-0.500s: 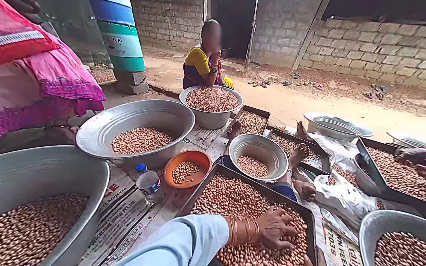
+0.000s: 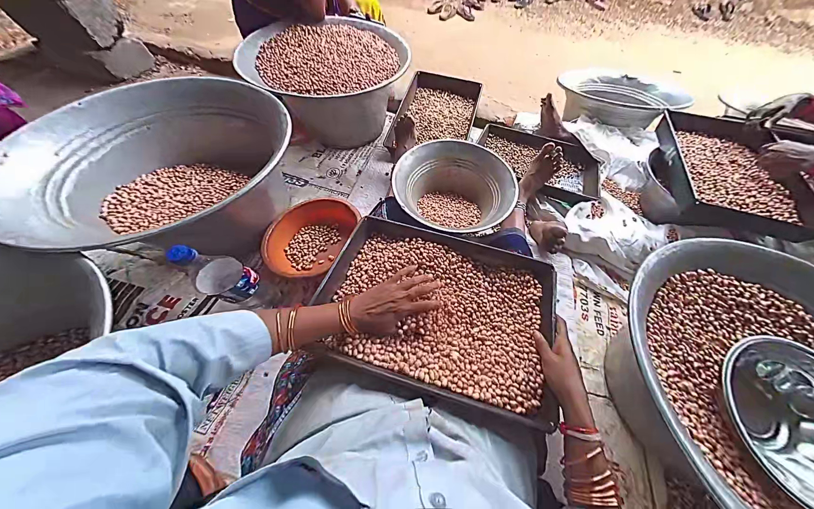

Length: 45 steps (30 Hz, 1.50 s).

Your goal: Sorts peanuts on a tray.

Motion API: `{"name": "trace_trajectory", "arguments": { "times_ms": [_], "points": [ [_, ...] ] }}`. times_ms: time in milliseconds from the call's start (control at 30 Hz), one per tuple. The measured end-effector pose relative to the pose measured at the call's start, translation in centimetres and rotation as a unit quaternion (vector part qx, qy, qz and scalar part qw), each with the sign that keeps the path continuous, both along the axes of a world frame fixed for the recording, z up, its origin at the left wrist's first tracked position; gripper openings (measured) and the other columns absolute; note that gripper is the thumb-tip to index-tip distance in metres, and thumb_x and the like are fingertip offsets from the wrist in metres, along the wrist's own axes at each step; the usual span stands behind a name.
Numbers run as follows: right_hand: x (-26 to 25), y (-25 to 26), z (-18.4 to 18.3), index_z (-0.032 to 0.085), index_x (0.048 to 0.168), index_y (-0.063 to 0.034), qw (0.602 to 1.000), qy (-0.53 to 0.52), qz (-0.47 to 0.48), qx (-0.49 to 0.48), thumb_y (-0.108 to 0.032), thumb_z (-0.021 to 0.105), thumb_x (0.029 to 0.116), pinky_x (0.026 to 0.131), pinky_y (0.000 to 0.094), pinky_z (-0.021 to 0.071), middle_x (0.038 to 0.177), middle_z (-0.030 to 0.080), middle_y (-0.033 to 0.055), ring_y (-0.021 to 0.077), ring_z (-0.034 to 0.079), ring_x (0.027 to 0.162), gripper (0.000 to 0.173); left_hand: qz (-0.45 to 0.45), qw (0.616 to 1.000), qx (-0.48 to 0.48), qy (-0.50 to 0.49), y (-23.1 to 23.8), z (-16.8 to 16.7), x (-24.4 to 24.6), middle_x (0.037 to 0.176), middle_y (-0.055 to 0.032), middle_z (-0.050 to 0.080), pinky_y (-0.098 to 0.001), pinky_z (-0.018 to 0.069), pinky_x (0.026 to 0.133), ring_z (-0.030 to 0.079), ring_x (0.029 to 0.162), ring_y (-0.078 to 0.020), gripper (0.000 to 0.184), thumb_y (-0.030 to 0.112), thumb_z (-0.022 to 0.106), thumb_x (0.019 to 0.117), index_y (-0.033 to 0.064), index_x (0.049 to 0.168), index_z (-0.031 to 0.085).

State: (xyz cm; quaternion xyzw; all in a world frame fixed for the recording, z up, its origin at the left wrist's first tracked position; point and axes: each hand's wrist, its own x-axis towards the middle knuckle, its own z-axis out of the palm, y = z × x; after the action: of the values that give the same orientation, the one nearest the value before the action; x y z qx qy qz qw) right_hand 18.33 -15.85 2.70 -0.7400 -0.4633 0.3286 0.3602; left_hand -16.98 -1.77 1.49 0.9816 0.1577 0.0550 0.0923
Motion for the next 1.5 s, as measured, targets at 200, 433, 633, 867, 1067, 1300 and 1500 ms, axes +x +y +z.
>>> {"name": "trace_trajectory", "arguments": {
  "times_ms": [200, 433, 633, 867, 1067, 1300, 1500],
  "points": [
    [0.5, 0.1, -0.2, 0.017, 0.164, -0.0035, 1.0, -0.022, -0.009, -0.013, -0.011, 0.05, 0.1065, 0.115, 0.0466, 0.0424, 0.155, 0.047, 0.0237, 0.0297, 0.053, 0.14, 0.067, 0.157, 0.985, -0.04, -0.059, 4.3, -1.2, 7.6, 0.16, -0.0169, 0.044, -0.0454, 0.0218, 0.127, 0.033, 0.153, -0.0316, 0.08, 0.019, 0.077, 0.0802, 0.0097, 0.154, 0.049],
    [0.7, -0.4, -0.5, 0.021, 0.164, -0.0057, 1.0, 0.0, -0.015, -0.003, -0.01, 0.052, 0.1056, 0.112, 0.0473, 0.0456, 0.15, 0.053, 0.0232, 0.0295, 0.057, 0.135, 0.066, 0.13, 0.957, -0.254, -0.046, -4.3, 0.5, 17.9, 0.166, -0.0201, 0.031, -0.044, 0.0143, 0.129, 0.022, 0.158, -0.0323, 0.066, 0.036, 0.056, 0.1036, 0.0, 0.157, 0.04],
    [0.2, -0.7, -0.3, 0.018, 0.164, -0.0036, 1.0, -0.006, -0.005, -0.003, -0.01, 0.049, 0.1056, 0.116, 0.0462, 0.0418, 0.156, 0.046, 0.0239, 0.0288, 0.051, 0.141, 0.066, 0.039, 0.987, -0.151, 0.031, -7.3, 0.4, 7.5, 0.169, -0.0159, 0.027, -0.0542, 0.0084, 0.128, 0.02, 0.159, -0.0284, 0.066, 0.039, 0.046, 0.1075, 0.0023, 0.161, 0.032],
    [0.0, 0.3, 0.1, 0.017, 0.164, -0.0023, 1.0, -0.012, 0.005, -0.013, -0.012, 0.048, 0.107, 0.119, 0.0452, 0.0383, 0.16, 0.041, 0.024, 0.0294, 0.047, 0.145, 0.066, 0.144, 0.987, 0.072, -0.002, 2.6, -1.2, -0.7, 0.166, -0.0178, 0.035, -0.0502, 0.0198, 0.128, 0.028, 0.157, -0.0278, 0.069, 0.028, 0.06, 0.0953, -0.0003, 0.156, 0.041],
    [0.3, -0.3, -0.1, 0.018, 0.164, -0.0029, 1.0, -0.014, -0.017, -0.01, -0.012, 0.049, 0.1067, 0.116, 0.045, 0.0408, 0.156, 0.046, 0.0242, 0.0292, 0.051, 0.142, 0.066, 0.268, 0.944, -0.175, -0.082, 3.0, -1.1, 11.9, 0.159, -0.0157, 0.044, -0.0431, 0.0231, 0.127, 0.029, 0.155, -0.0286, 0.056, 0.024, 0.062, 0.0982, 0.0042, 0.149, 0.053],
    [0.3, -1.2, -0.4, 0.022, 0.163, -0.0028, 1.0, 0.007, -0.019, 0.004, -0.017, 0.048, 0.1085, 0.115, 0.0443, 0.0424, 0.154, 0.049, 0.023, 0.0269, 0.053, 0.139, 0.061, 0.087, 0.955, -0.278, -0.057, -7.2, 0.5, 13.8, 0.169, -0.0212, 0.023, -0.0419, 0.0147, 0.129, 0.02, 0.159, -0.0314, 0.065, 0.036, 0.049, 0.1068, 0.0003, 0.159, 0.034],
    [-0.2, -0.4, -0.4, 0.023, 0.162, -0.002, 1.0, 0.005, -0.012, 0.007, -0.017, 0.047, 0.1086, 0.115, 0.0438, 0.0425, 0.154, 0.048, 0.0235, 0.027, 0.053, 0.139, 0.061, 0.093, 0.991, -0.07, 0.073, -3.4, -0.1, 0.5, 0.171, -0.02, 0.019, -0.0566, 0.0096, 0.128, 0.015, 0.16, -0.0323, 0.07, 0.039, 0.044, 0.1059, 0.0026, 0.163, 0.027]
  ]
}}
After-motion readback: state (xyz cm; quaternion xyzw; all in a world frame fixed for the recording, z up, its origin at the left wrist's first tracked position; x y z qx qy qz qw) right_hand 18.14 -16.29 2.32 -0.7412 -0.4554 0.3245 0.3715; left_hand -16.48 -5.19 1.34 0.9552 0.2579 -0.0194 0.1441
